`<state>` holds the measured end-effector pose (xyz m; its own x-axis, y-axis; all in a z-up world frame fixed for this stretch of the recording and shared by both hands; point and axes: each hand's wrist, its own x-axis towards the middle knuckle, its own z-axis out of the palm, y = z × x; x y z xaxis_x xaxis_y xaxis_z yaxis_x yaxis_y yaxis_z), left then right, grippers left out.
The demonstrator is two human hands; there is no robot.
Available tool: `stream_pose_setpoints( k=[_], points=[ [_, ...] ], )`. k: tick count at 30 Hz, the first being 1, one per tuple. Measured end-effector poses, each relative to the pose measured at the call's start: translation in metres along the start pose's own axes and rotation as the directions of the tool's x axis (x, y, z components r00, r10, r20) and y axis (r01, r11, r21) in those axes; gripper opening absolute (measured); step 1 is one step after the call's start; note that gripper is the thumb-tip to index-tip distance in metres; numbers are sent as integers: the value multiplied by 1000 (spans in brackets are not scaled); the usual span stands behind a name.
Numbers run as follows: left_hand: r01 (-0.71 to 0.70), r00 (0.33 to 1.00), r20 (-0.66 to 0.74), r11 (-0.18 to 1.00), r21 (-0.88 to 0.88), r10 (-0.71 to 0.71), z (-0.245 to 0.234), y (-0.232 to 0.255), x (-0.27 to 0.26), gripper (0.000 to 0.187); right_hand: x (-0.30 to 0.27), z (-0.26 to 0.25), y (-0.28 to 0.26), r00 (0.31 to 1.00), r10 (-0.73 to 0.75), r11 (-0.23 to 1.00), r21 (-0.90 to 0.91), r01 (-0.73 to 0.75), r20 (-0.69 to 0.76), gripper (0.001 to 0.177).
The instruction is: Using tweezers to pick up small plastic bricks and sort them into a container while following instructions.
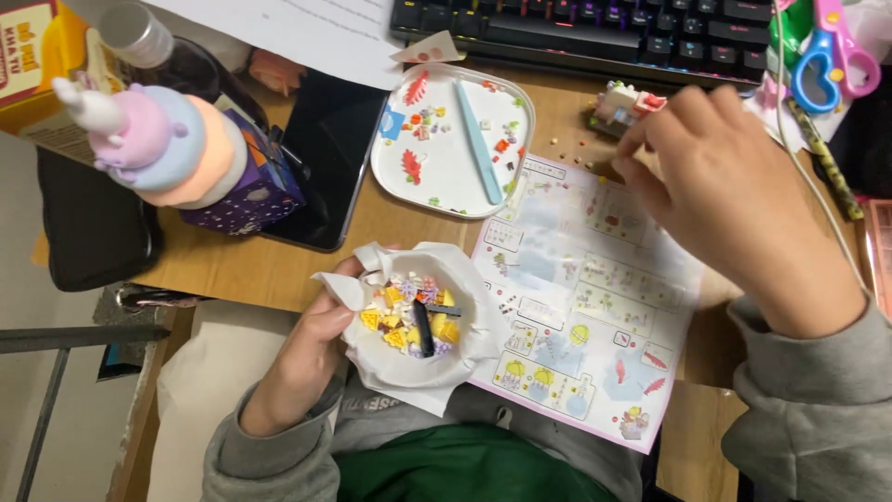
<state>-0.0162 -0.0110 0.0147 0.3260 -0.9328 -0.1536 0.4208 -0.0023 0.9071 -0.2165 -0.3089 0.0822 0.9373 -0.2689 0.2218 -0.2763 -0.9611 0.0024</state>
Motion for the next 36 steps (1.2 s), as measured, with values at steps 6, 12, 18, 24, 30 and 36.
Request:
stream_pose_setpoints(
  k=[6,12,18,24,30,36],
  points=[
    [33,999,-32,999,17,-32,-3,-3,0,70,-13,25,12,996,5,911,-411,-41,-89,17],
    [30,999,-38,999,22,-29,-6,-6,-1,71,19,0,-19,993,20,985,-170,-41,-120,16],
    [54,992,-112,995,-80,-63,-5,-9,-2,70,68,7,-63,997,75,974,218,-67,-32,14],
    [30,998,-63,999,45,-27,-1,-1,-1,68,92,34,-69,971,195,977,63,-205,138,32],
    [20,997,-79,998,55,-15,-1,-1,0,70,89,-8,-68,921,342,876,291,-384,185,23],
    [31,995,-94,998,53,-26,-9,-9,-2,72,43,-43,-39,926,366,525,801,-287,93,12]
  ],
)
